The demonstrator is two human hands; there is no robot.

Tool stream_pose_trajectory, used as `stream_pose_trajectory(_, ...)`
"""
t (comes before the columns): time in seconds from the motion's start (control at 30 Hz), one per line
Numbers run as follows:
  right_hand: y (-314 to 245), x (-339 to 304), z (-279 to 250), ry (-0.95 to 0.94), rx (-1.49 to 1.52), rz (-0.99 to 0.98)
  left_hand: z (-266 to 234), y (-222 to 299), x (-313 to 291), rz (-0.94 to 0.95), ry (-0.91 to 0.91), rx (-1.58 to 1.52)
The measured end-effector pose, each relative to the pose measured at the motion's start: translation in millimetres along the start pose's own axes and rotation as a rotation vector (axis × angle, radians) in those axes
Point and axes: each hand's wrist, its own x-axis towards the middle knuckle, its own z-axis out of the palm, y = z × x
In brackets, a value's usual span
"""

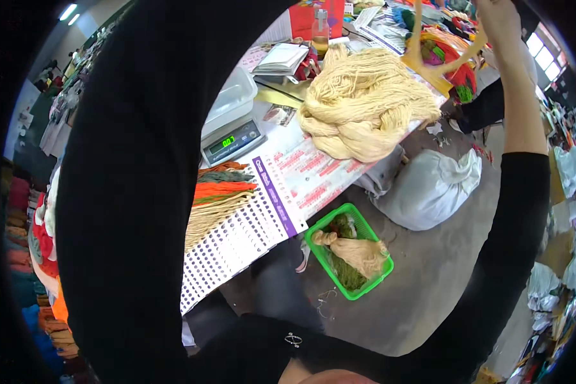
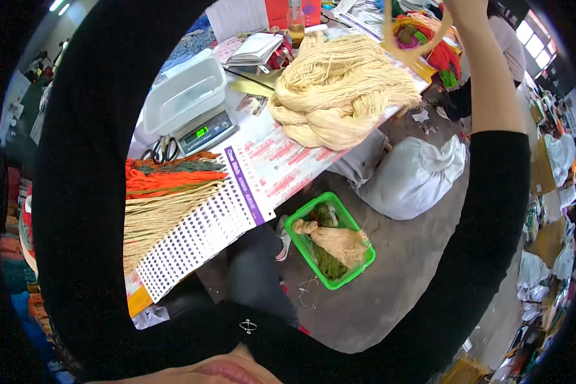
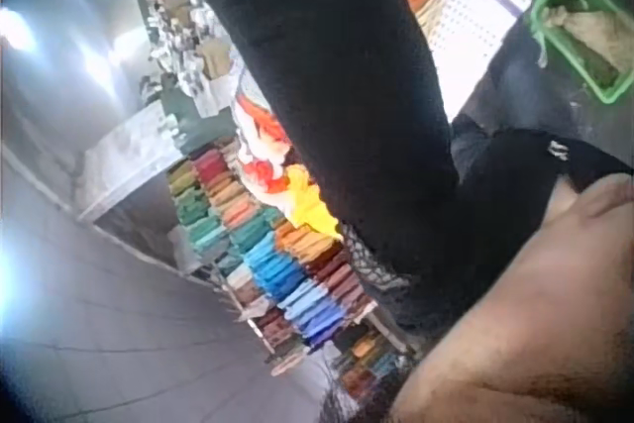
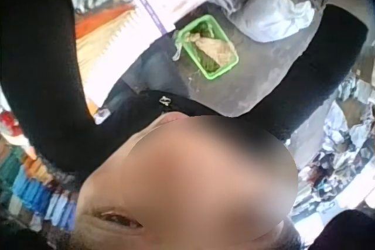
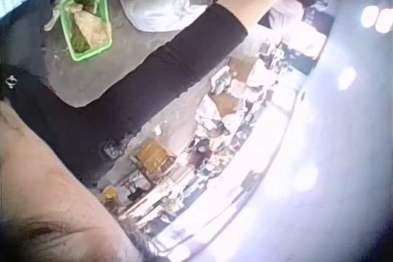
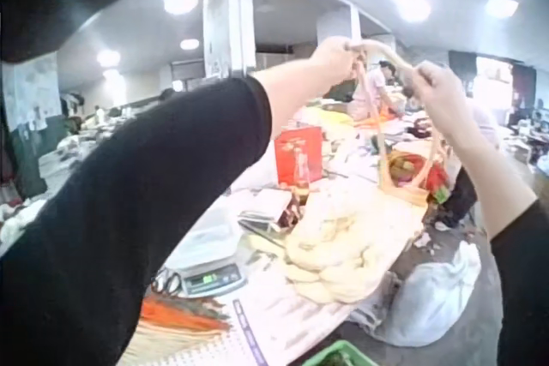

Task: Sorting bundles of colored yarn and cutting them with scissors at a workbench.

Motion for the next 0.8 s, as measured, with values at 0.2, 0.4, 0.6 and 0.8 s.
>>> stream_pose_trajectory(0.2, 53.4, -115.7, 133.1, -0.414, -0.234, -0.005, 64.2, -118.3, -162.8, -0.002, -0.324, 0.107)
stream_pose_trajectory(0.4, 15.4, -254.2, 170.6, -0.838, -0.103, 0.119, 79.9, -110.7, -351.5, -0.1, -0.851, 0.003)
stream_pose_trajectory(0.6, 2.4, -276.4, 169.7, -0.757, -0.112, -0.217, 68.4, -82.9, -381.3, 0.006, -0.624, 0.225)
stream_pose_trajectory(0.8, 11.5, -229.3, 180.0, -0.862, -0.152, -0.029, 75.9, -38.9, -401.5, -0.038, -0.601, -0.026)
